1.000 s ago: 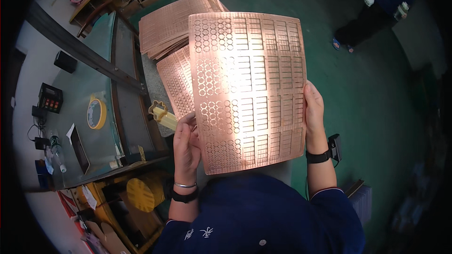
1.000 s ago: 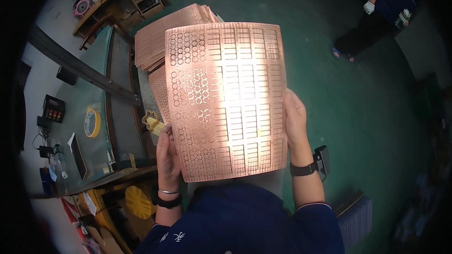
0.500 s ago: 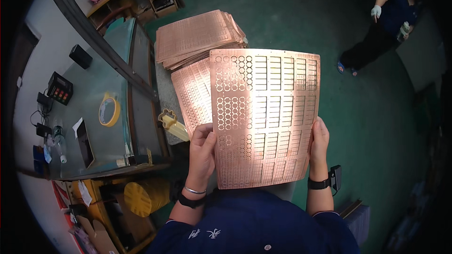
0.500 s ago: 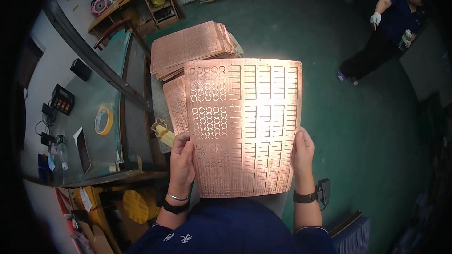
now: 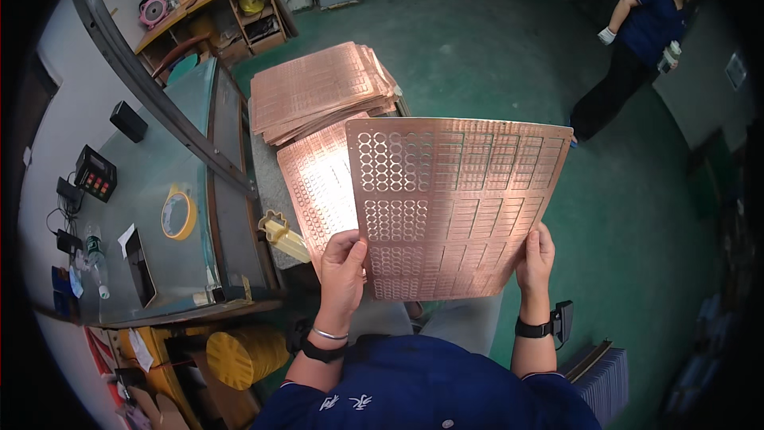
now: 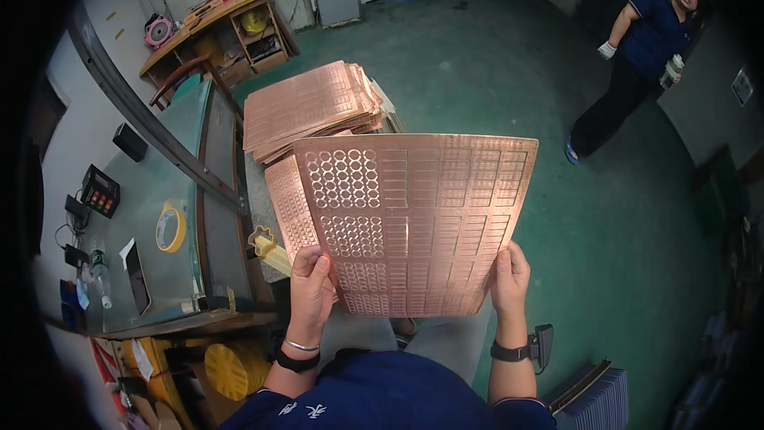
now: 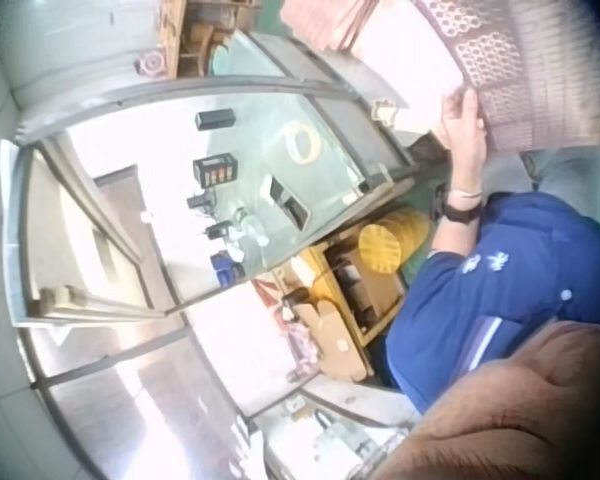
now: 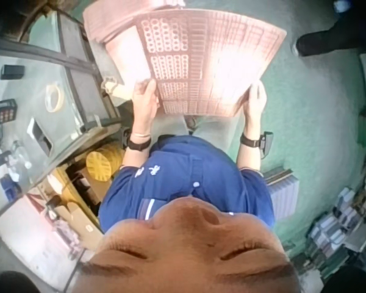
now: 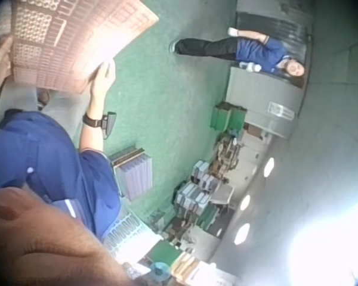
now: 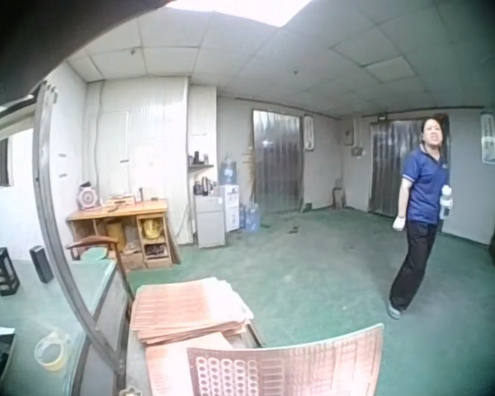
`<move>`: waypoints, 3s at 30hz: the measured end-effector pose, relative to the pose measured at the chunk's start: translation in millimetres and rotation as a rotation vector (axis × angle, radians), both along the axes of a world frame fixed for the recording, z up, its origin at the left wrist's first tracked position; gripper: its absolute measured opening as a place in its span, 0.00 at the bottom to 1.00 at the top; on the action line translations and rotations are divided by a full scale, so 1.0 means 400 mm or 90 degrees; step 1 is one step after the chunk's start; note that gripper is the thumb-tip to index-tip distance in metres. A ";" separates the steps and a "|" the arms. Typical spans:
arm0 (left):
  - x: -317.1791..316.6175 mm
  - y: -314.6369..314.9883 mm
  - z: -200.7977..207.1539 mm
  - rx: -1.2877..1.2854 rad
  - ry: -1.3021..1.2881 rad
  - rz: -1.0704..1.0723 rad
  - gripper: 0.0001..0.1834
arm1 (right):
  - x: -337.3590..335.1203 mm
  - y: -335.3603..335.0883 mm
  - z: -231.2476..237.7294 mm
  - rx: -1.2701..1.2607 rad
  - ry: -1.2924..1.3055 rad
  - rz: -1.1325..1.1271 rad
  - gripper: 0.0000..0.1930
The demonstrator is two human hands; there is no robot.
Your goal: The person is inspecting and marking stacked copper fabrication plates in a factory setting.
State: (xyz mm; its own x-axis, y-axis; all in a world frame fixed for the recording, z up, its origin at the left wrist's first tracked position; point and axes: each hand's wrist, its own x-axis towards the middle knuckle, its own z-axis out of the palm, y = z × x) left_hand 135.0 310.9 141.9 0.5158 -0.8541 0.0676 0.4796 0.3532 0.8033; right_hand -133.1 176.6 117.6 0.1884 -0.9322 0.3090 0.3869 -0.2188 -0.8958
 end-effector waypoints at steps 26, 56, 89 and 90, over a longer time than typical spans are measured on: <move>0.037 0.075 0.239 0.037 -0.201 0.079 0.10 | 0.063 0.079 0.103 0.061 -0.125 0.097 0.14; -0.020 -0.080 0.180 0.050 -0.218 -0.163 0.15 | -0.020 0.001 0.103 0.008 -0.119 -0.140 0.15; -0.157 -0.301 -0.002 0.002 0.029 -0.251 0.23 | -0.247 0.329 -0.003 0.108 0.217 -0.467 0.17; -0.202 -0.286 0.046 0.028 0.041 -0.258 0.24 | -0.258 0.366 -0.016 0.113 0.238 -0.458 0.18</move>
